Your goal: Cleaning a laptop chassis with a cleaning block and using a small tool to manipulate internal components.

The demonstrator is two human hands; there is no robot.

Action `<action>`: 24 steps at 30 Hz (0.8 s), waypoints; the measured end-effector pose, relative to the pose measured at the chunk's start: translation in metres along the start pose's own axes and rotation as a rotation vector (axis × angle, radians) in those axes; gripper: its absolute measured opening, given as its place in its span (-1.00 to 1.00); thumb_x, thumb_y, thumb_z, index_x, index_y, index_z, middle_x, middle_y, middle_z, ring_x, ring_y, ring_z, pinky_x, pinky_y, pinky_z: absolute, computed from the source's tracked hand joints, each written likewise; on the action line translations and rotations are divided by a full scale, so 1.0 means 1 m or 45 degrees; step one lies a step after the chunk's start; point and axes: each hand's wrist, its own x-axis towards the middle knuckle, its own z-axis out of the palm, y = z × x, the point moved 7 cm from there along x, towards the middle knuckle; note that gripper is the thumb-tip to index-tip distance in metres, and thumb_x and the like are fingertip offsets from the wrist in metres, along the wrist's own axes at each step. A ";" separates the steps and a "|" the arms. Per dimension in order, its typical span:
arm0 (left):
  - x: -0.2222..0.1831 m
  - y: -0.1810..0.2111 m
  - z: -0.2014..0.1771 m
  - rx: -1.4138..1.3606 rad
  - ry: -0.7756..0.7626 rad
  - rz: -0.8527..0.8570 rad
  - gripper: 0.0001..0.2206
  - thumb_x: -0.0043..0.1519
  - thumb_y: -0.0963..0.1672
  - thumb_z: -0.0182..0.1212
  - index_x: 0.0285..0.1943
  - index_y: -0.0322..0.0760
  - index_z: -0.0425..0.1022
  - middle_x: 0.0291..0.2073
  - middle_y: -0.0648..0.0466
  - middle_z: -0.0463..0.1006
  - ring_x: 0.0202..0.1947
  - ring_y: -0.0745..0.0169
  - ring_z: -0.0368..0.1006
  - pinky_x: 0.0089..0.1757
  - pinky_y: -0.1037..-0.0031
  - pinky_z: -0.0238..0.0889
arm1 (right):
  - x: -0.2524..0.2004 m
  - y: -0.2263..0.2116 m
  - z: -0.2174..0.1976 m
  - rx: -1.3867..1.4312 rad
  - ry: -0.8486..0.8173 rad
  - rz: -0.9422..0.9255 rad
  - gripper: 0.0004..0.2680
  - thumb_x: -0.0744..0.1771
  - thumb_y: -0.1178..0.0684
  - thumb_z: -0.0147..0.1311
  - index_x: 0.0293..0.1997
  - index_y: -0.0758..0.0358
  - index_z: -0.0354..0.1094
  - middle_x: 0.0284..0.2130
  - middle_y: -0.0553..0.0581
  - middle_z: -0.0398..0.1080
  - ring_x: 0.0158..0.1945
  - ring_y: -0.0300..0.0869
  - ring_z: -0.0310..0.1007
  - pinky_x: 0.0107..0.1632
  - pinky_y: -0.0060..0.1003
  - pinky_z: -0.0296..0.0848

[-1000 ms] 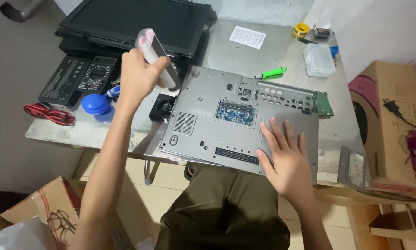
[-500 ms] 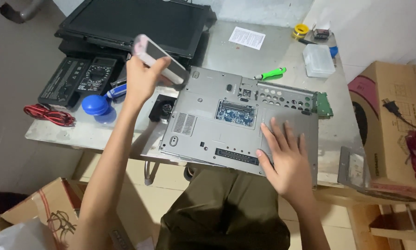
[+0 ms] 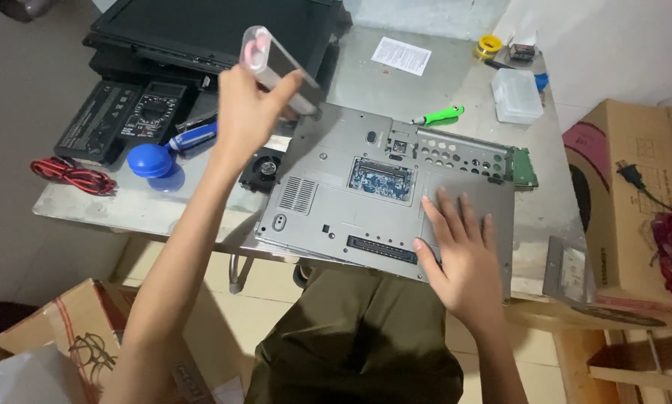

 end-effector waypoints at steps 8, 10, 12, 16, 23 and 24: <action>0.003 -0.065 -0.006 0.442 0.065 -0.215 -0.66 0.26 0.06 0.35 -0.38 -0.24 0.52 -0.51 0.00 0.66 -0.53 0.04 0.54 -0.44 0.22 0.33 | 0.003 0.006 0.001 0.095 -0.068 0.070 -0.53 0.47 -0.18 -0.06 0.65 -0.04 0.11 0.68 0.11 0.01 0.71 0.23 -0.15 0.59 0.39 -0.23; 0.001 -0.051 -0.022 0.806 0.163 -0.153 -0.60 0.20 0.09 0.37 -0.36 -0.32 0.51 -0.53 -0.16 0.62 -0.51 -0.36 0.55 -0.40 -0.06 0.31 | 0.015 0.011 0.001 0.129 -0.109 0.092 -0.53 0.47 -0.20 -0.06 0.65 -0.07 0.10 0.69 0.10 -0.02 0.72 0.23 -0.20 0.60 0.39 -0.28; -0.004 -0.036 -0.021 0.449 0.008 -0.112 -0.58 0.31 0.11 0.34 -0.27 -0.24 0.37 -0.52 0.03 0.56 -0.50 0.02 0.45 -0.38 0.08 0.22 | 0.035 0.012 -0.007 0.582 -0.023 0.021 -0.66 0.44 -0.09 0.11 0.39 0.12 0.43 0.39 0.16 0.47 0.50 0.03 0.39 0.46 0.06 0.27; -0.006 0.033 0.002 0.023 -0.305 -0.061 -0.54 0.39 -0.04 0.25 0.31 -0.42 0.22 -0.17 -0.10 0.67 -0.50 0.18 0.63 -0.55 0.46 0.55 | 0.121 -0.051 -0.038 0.829 -0.070 0.194 -0.57 0.39 0.00 0.20 0.49 0.04 0.35 0.39 -0.02 0.47 0.17 -0.24 0.56 0.23 -0.24 0.44; 0.017 0.047 0.014 -0.114 -0.287 0.112 -0.61 0.44 0.11 0.09 0.12 -0.22 0.42 -0.38 0.12 0.64 -0.49 0.33 0.54 -0.41 0.46 0.37 | 0.227 -0.067 -0.014 1.049 -0.174 0.161 -0.60 0.32 0.03 0.39 0.28 0.31 0.45 -0.01 0.14 0.68 -0.26 -0.27 0.68 -0.27 -0.41 0.67; 0.024 0.041 0.004 -0.192 -0.103 0.085 -0.70 0.44 0.05 0.13 0.09 -0.20 0.48 -0.29 0.14 0.68 -0.48 0.37 0.58 -0.39 0.49 0.50 | 0.236 -0.058 -0.013 1.097 -0.071 0.135 -0.60 0.33 -0.05 0.42 0.23 0.36 0.49 -0.01 0.17 0.65 -0.44 -0.33 0.62 -0.49 -0.53 0.63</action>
